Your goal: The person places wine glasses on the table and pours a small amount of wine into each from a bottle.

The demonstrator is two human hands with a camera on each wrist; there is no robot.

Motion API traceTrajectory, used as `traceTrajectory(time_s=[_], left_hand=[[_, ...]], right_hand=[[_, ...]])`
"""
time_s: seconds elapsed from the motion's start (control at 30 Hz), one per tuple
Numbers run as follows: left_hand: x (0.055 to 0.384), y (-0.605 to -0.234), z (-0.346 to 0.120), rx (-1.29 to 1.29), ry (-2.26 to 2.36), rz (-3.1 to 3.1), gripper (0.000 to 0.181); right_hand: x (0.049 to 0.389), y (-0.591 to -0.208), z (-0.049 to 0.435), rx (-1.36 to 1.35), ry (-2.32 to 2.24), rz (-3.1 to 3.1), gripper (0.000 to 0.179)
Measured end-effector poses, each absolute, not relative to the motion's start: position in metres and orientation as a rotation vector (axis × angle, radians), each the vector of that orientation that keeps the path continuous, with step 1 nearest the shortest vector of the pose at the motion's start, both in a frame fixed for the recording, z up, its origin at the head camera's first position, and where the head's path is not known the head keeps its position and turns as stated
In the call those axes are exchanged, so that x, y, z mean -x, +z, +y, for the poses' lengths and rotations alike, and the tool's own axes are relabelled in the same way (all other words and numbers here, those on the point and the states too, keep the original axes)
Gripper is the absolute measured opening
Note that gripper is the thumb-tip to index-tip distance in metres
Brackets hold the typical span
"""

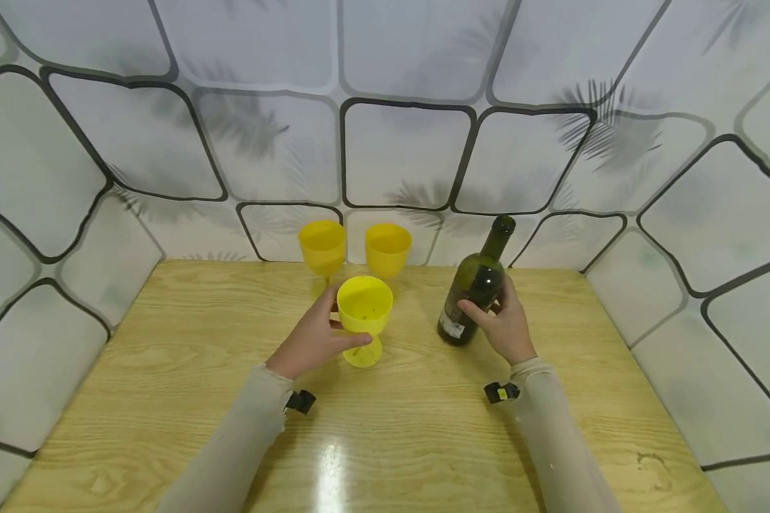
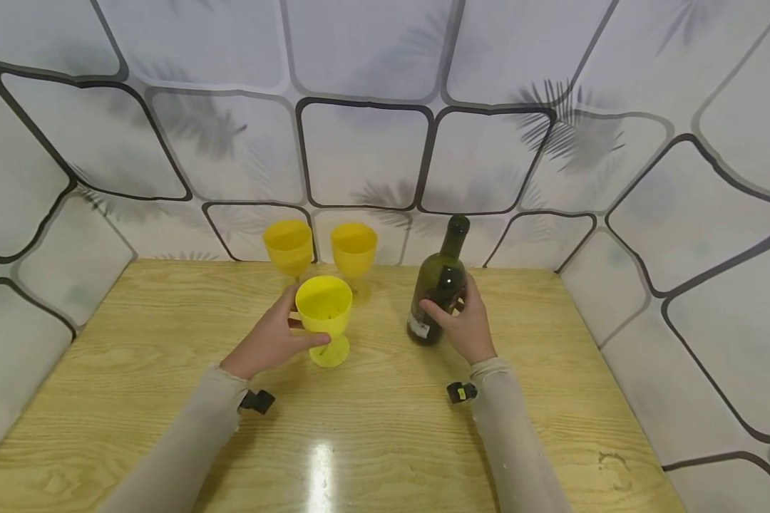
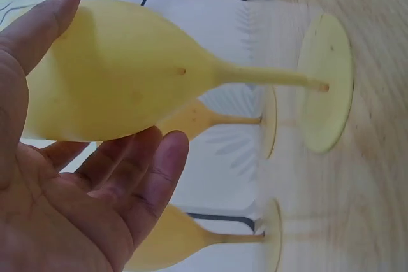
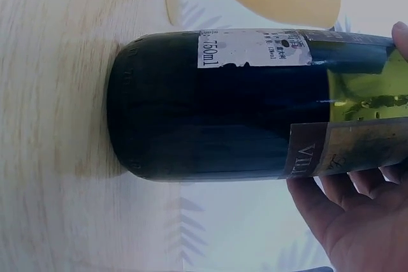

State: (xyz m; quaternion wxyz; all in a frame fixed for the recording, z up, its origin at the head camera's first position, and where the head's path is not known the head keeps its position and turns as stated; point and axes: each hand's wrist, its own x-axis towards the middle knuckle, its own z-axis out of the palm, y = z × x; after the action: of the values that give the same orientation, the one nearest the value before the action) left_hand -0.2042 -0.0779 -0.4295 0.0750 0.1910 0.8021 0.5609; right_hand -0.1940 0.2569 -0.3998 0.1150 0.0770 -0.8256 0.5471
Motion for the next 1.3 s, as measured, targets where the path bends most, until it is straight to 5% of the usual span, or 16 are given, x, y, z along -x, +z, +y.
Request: traceTrajectory(time_s=[0.47,0.9,1.3], left_hand=[[0.198,-0.412,-0.080,-0.623,1.695,2.494,0.093],[0.194,-0.411,-0.074,-0.557,1.672,2.542,0.089],[0.196,-0.413,-0.076,-0.566,1.676,2.517,0.081]], right_hand=[[0.211,-0.430,0.273,-0.207,1.562,-2.433,0.083],[0.192,-0.400,0.257,-0.297,1.594,-2.437,0.076],[0.209,-0.436,0.271,-0.327,1.617,-2.418,0.076]])
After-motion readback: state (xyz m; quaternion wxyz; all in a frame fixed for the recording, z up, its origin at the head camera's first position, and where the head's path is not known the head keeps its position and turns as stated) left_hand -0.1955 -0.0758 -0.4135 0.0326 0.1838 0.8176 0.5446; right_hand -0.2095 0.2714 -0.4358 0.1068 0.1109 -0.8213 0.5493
